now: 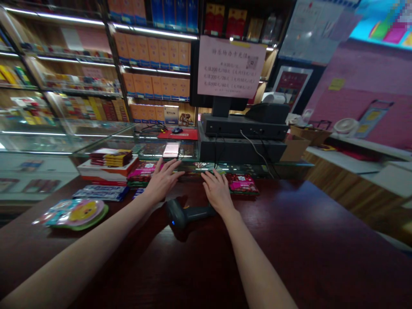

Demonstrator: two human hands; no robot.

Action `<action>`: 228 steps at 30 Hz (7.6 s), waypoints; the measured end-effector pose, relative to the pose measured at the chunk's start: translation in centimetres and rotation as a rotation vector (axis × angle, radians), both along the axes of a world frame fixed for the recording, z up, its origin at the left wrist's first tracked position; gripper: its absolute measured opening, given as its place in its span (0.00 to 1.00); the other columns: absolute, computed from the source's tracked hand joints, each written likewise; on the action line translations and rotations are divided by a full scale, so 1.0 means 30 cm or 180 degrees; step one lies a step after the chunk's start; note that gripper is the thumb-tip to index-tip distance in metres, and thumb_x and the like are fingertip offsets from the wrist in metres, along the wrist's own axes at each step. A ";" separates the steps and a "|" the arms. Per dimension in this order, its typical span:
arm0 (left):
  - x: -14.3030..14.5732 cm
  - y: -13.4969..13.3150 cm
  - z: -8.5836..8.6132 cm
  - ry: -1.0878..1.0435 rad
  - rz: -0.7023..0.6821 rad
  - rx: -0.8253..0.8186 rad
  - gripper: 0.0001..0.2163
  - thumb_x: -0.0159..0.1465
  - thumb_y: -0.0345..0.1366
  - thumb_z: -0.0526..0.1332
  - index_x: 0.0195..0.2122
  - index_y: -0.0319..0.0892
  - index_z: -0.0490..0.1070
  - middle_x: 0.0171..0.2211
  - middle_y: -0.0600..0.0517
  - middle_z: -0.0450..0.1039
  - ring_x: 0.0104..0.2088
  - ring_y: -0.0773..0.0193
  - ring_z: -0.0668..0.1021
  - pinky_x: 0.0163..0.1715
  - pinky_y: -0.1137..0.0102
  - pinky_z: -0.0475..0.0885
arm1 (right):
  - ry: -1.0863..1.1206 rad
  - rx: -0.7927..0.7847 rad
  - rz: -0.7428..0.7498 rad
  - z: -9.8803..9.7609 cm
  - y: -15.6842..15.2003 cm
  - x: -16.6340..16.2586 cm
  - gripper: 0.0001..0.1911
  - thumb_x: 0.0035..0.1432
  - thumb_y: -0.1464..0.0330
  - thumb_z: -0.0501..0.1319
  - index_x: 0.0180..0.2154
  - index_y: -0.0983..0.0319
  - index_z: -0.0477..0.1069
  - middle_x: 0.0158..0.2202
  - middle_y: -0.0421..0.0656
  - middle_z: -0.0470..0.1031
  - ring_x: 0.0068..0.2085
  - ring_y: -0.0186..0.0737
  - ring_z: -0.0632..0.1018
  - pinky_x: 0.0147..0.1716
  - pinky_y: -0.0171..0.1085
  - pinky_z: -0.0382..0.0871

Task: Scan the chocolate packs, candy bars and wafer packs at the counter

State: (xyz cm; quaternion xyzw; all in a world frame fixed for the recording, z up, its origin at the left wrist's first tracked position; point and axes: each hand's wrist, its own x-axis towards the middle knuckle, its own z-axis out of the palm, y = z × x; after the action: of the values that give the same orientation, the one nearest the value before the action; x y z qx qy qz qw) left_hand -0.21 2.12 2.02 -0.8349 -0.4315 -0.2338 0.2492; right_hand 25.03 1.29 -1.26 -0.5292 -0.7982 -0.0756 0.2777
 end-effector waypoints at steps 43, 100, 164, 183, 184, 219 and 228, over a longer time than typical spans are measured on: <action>-0.262 -0.099 -0.084 -0.0894 0.0710 -0.0007 0.18 0.68 0.37 0.59 0.60 0.50 0.70 0.58 0.47 0.75 0.65 0.46 0.68 0.68 0.35 0.39 | -0.0234 -0.0613 0.0969 0.068 -0.002 -0.334 0.25 0.72 0.60 0.51 0.68 0.49 0.58 0.70 0.43 0.61 0.73 0.51 0.52 0.68 0.69 0.41; -0.195 -0.148 -0.048 -0.1023 -0.0319 0.0203 0.05 0.66 0.35 0.63 0.43 0.48 0.74 0.44 0.53 0.81 0.53 0.56 0.77 0.71 0.45 0.42 | 0.1053 -0.0766 0.0632 0.054 -0.005 -0.173 0.26 0.59 0.75 0.61 0.59 0.54 0.72 0.64 0.47 0.70 0.68 0.45 0.65 0.69 0.58 0.48; -0.099 -0.129 -0.072 -0.0620 0.0170 -0.0005 0.49 0.54 0.45 0.73 0.72 0.44 0.47 0.58 0.39 0.64 0.64 0.40 0.65 0.69 0.38 0.44 | 0.2895 -0.0751 0.0448 0.012 -0.035 -0.184 0.15 0.60 0.54 0.61 0.33 0.59 0.76 0.31 0.40 0.80 0.32 0.41 0.78 0.36 0.35 0.70; -0.116 -0.130 -0.069 -0.0598 -0.0035 -0.0117 0.46 0.55 0.39 0.71 0.72 0.45 0.49 0.63 0.41 0.65 0.67 0.42 0.62 0.71 0.39 0.41 | 0.2933 -0.0934 0.0603 -0.017 -0.013 -0.184 0.16 0.60 0.54 0.62 0.34 0.60 0.77 0.33 0.41 0.82 0.34 0.42 0.80 0.36 0.37 0.72; -0.116 -0.130 -0.070 -0.0579 -0.0025 -0.0105 0.45 0.55 0.39 0.71 0.71 0.45 0.49 0.62 0.41 0.66 0.67 0.42 0.62 0.71 0.39 0.41 | 0.2942 -0.0945 0.0618 -0.018 -0.013 -0.184 0.15 0.60 0.54 0.62 0.35 0.59 0.77 0.34 0.42 0.82 0.35 0.43 0.80 0.37 0.37 0.73; -0.182 -0.119 -0.079 -0.0649 0.0142 0.0106 0.43 0.57 0.40 0.70 0.70 0.43 0.50 0.61 0.39 0.65 0.65 0.43 0.65 0.70 0.39 0.42 | 0.1417 -0.1604 0.1238 0.047 -0.055 -0.006 0.28 0.61 0.58 0.64 0.62 0.53 0.67 0.53 0.43 0.80 0.54 0.47 0.78 0.58 0.49 0.65; -0.184 -0.119 -0.076 -0.0615 0.0166 0.0135 0.42 0.58 0.40 0.69 0.70 0.42 0.50 0.61 0.39 0.65 0.65 0.43 0.64 0.70 0.39 0.43 | 0.0169 -0.1946 0.1429 0.071 -0.142 0.010 0.51 0.45 0.53 0.76 0.68 0.51 0.58 0.56 0.44 0.77 0.57 0.52 0.73 0.60 0.50 0.57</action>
State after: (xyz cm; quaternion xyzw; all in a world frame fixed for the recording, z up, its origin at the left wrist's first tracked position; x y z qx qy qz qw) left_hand -5.73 -1.45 -0.26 -0.7915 -0.4700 -0.3158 0.2300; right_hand 25.34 -2.96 0.87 -0.4012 -0.8725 0.2425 0.1373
